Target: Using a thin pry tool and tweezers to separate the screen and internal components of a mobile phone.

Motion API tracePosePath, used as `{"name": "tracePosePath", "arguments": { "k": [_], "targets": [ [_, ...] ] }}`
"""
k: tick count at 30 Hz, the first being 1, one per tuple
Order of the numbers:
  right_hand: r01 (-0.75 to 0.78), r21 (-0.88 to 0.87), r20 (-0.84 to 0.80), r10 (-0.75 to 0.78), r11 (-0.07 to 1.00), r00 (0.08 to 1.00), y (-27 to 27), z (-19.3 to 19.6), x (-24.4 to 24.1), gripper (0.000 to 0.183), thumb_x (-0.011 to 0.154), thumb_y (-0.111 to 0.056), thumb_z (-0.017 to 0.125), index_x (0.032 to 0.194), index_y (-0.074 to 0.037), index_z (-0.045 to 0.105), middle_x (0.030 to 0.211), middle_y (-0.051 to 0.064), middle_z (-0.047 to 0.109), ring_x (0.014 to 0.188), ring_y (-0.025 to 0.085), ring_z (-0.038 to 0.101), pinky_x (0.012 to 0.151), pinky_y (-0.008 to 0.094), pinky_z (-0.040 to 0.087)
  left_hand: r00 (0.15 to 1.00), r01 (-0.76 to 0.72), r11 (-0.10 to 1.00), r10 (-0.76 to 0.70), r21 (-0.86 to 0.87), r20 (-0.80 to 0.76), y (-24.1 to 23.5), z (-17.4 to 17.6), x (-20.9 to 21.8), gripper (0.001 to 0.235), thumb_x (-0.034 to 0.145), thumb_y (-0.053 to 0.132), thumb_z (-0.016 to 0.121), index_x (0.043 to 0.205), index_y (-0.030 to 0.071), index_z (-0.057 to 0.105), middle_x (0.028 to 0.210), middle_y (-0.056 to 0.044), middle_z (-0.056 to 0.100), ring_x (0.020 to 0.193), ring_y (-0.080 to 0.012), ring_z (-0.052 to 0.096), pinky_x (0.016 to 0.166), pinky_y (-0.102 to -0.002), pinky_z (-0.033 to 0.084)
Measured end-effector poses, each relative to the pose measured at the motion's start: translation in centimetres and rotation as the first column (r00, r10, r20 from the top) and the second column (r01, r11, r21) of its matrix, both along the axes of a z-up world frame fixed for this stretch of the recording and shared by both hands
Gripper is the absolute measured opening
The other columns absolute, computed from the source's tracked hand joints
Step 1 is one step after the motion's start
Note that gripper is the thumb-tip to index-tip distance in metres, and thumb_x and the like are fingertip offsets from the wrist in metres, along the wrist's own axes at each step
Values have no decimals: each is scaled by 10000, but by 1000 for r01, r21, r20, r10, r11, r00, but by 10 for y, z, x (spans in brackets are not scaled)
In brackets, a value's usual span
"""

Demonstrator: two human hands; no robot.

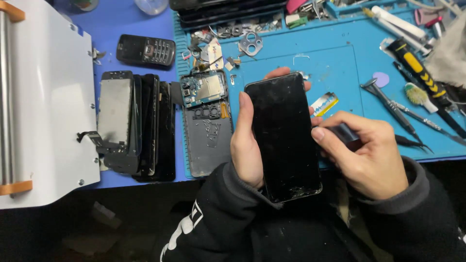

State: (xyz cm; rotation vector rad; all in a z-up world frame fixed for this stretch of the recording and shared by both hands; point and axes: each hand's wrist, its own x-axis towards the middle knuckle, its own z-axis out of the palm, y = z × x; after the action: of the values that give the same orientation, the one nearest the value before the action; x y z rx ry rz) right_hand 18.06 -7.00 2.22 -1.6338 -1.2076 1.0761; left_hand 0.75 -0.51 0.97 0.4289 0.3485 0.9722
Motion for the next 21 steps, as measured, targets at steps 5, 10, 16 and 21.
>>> {"name": "tracePosePath", "arguments": {
  "k": [5,10,16,21],
  "targets": [
    [44,10,-2,-44,999,999,3,7,-4,90,956,-90,703,908,-15,707,630,-11,616,523,40,534,470,199,418,1000,29,1000,-28,8,-6,0,0,1,681,1167,566,262,1598,54,384,1411,-175,568,1210,-259,612,1084,-412,522],
    [94,10,18,-94,995,995,12,12,-7,100,970,-95,697,909,-15,708,628,10,640,500,53,571,424,203,443,997,66,996,-64,62,-33,2,0,1,660,1183,553,261,1557,25,392,1427,-207,562,1232,-250,600,1111,-387,492],
    [162,71,-17,-161,984,987,21,11,-8,150,1005,-98,694,889,-4,691,665,21,643,529,51,578,445,198,443,996,79,995,-77,54,-44,0,-2,3,664,1193,553,273,1557,11,391,1402,-197,577,1190,-239,579,1121,-383,489],
    [223,143,-19,-223,964,975,24,4,-8,158,1063,-95,690,951,16,689,724,38,651,564,59,567,482,199,434,992,114,993,-116,40,52,-2,-7,1,612,1243,538,292,1512,-5,373,1303,-156,567,1111,-230,576,1048,-363,469]
  ]
}}
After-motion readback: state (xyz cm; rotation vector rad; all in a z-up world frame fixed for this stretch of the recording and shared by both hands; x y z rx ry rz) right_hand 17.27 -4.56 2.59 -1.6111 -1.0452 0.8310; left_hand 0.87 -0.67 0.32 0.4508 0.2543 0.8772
